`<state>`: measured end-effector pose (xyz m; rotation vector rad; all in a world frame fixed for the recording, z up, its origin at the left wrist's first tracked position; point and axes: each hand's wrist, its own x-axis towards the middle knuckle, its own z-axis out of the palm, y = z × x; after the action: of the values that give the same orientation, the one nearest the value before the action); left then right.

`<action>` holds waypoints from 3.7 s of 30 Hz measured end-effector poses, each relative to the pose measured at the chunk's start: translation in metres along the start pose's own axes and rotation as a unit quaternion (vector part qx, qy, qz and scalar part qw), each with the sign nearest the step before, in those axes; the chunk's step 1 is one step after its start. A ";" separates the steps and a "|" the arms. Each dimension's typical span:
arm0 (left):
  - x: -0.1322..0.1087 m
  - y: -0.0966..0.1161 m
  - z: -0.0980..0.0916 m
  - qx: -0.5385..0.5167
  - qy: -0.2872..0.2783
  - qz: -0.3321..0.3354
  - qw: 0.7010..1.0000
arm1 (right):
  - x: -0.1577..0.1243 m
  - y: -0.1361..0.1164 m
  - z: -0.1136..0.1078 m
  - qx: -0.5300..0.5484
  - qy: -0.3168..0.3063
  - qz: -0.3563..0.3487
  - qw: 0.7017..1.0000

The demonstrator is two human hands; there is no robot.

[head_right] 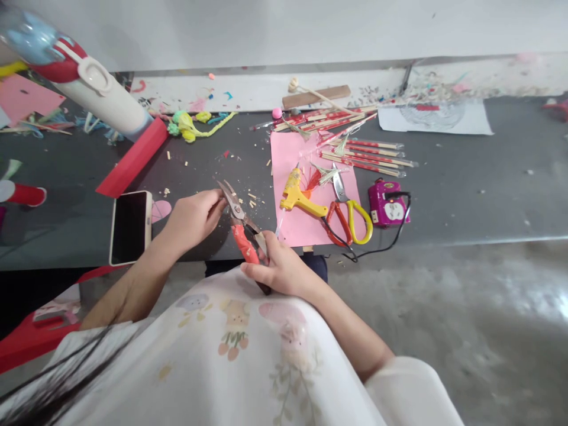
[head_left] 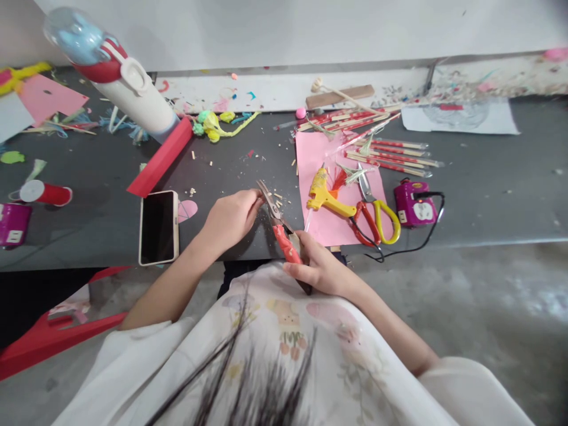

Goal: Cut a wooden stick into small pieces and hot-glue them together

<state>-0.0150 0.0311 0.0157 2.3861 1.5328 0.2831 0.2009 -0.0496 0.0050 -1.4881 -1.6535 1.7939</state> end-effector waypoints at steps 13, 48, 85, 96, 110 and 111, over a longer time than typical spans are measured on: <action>-0.005 -0.011 0.002 -0.048 0.005 0.033 0.998 | -0.001 -0.004 -0.002 -0.031 -0.005 -0.007 0.999; 0.003 -0.017 -0.015 -0.263 -0.104 -0.030 0.959 | -0.006 -0.005 -0.001 -0.010 -0.028 -0.022 0.999; 0.017 -0.032 -0.013 -0.513 -0.215 -0.050 0.829 | -0.007 -0.009 -0.003 -0.116 0.029 -0.053 0.991; 0.015 -0.028 -0.010 -0.429 -0.215 -0.068 0.875 | -0.007 -0.010 -0.002 -0.104 0.027 -0.020 0.994; 0.011 -0.009 -0.005 -0.126 -0.089 0.013 0.988 | -0.001 0.002 0.003 -0.003 0.036 0.015 0.999; 0.010 -0.007 -0.004 -0.111 -0.080 0.016 0.990 | -0.001 0.002 0.003 0.002 0.036 0.017 0.999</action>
<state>-0.0185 0.0435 0.0168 2.2033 1.3197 0.2487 0.1995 -0.0529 0.0028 -1.5688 -1.5976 1.7389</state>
